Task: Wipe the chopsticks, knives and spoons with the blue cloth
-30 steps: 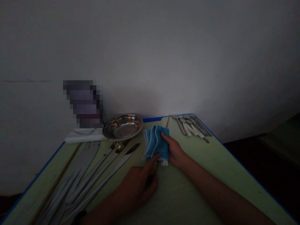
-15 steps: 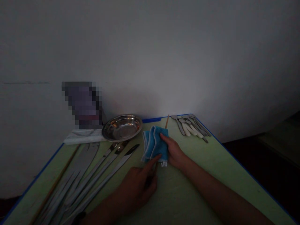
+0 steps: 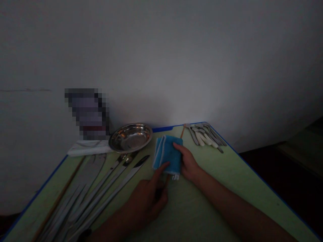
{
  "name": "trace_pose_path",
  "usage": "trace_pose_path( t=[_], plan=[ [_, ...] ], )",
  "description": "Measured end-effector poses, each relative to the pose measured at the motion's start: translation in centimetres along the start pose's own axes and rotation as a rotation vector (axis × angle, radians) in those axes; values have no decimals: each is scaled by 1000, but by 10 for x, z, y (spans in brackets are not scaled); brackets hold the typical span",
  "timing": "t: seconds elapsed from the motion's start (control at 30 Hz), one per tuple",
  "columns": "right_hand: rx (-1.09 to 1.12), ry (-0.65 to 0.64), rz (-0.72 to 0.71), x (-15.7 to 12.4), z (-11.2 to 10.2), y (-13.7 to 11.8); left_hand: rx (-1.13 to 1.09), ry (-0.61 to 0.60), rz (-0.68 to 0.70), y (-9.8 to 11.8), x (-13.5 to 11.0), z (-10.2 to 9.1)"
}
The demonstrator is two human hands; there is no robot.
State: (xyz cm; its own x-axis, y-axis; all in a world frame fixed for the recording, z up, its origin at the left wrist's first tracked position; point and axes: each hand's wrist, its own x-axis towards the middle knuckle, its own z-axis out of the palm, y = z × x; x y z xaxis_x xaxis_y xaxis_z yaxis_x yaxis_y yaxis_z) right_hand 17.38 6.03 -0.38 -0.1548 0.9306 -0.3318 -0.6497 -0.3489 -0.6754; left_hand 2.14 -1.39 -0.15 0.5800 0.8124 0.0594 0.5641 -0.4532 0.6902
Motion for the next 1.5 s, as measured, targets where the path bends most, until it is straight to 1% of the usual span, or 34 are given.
trace_pose_path(
  t=[0.1, 0.23, 0.33, 0.53, 0.7, 0.77, 0.9, 1.03, 1.17, 1.3, 1.5],
  plan=[
    [-27, -3, -11, 2, -2, 2, 16, -7, -1, 1, 0, 0],
    [96, 28, 63, 7, -4, 2, 27, -20, -42, 2, 1, -1],
    [133, 21, 106, 8, -3, 0, 40, -18, -58, 1, 1, 0],
    [110, -58, 90, 3, 0, -3, 28, -4, -48, -1, 0, 1],
    [99, -197, 35, -2, 0, -4, 10, 5, -66, 1, 1, -1],
    [103, -216, 39, -2, -1, -5, 23, -1, -60, 1, 2, -2],
    [113, -178, 45, 1, -2, -5, 26, -20, -45, 0, 2, -1],
    [103, -152, 62, 3, -3, -4, 34, -6, -47, 0, 1, 0],
    [121, -143, 79, 4, -2, -5, 41, -8, -28, -1, 0, 1],
    [131, -146, 90, 3, -1, -5, 44, -19, -51, -2, 1, 1],
    [109, -149, 71, 5, -3, -3, 36, -19, -39, -2, 1, 1]
  ],
)
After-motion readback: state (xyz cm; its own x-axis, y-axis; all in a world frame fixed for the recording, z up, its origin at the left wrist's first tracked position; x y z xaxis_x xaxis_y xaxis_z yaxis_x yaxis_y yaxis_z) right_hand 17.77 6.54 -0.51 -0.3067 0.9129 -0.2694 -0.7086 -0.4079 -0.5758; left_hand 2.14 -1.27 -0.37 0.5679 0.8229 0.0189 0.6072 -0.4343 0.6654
